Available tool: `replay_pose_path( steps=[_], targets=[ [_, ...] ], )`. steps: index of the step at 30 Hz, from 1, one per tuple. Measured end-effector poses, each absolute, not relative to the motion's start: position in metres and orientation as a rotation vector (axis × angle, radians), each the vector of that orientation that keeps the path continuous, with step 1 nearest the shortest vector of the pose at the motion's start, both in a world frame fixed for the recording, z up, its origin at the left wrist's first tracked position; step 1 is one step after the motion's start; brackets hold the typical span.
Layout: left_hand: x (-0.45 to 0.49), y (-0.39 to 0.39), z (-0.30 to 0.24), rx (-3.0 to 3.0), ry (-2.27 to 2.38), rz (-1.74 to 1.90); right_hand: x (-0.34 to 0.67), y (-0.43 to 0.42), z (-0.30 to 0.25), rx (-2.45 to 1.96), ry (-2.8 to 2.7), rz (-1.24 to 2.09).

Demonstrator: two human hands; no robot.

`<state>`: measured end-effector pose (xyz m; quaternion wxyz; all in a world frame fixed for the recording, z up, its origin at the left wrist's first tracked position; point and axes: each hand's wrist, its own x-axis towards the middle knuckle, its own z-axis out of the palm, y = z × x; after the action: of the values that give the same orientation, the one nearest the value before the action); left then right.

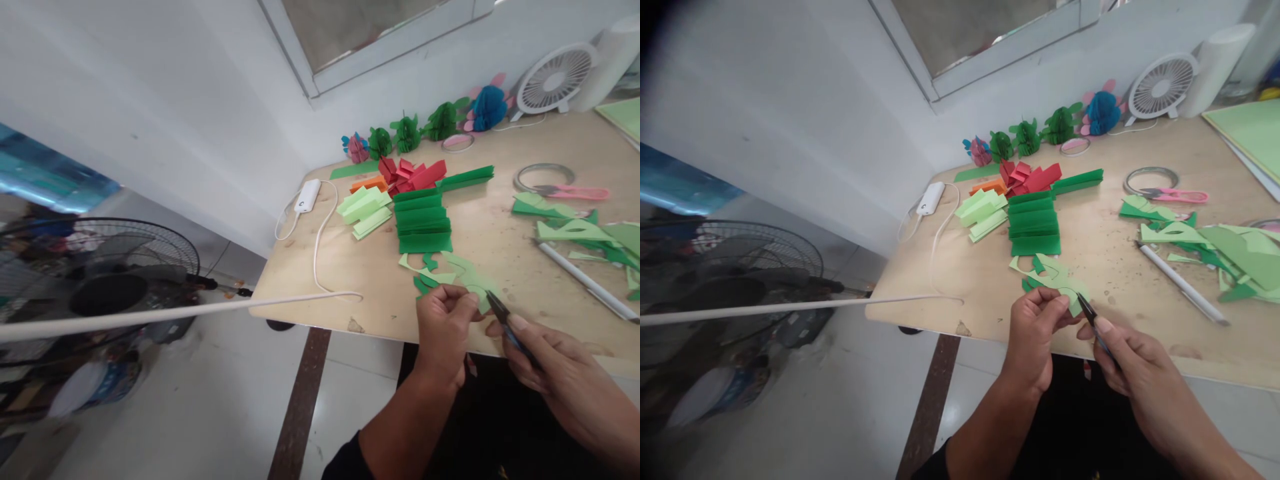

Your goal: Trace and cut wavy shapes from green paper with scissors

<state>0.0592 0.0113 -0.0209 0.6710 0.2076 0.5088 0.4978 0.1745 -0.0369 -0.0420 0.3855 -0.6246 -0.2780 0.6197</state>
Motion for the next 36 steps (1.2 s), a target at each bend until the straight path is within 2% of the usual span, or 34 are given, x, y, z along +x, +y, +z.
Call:
replay_pose_path(
  steps=[36],
  targets=[
    [0.043,0.017,-0.013,0.59,1.057,0.915,0.18,-0.04,-0.046,-1.56,-0.764,1.602]
  ],
)
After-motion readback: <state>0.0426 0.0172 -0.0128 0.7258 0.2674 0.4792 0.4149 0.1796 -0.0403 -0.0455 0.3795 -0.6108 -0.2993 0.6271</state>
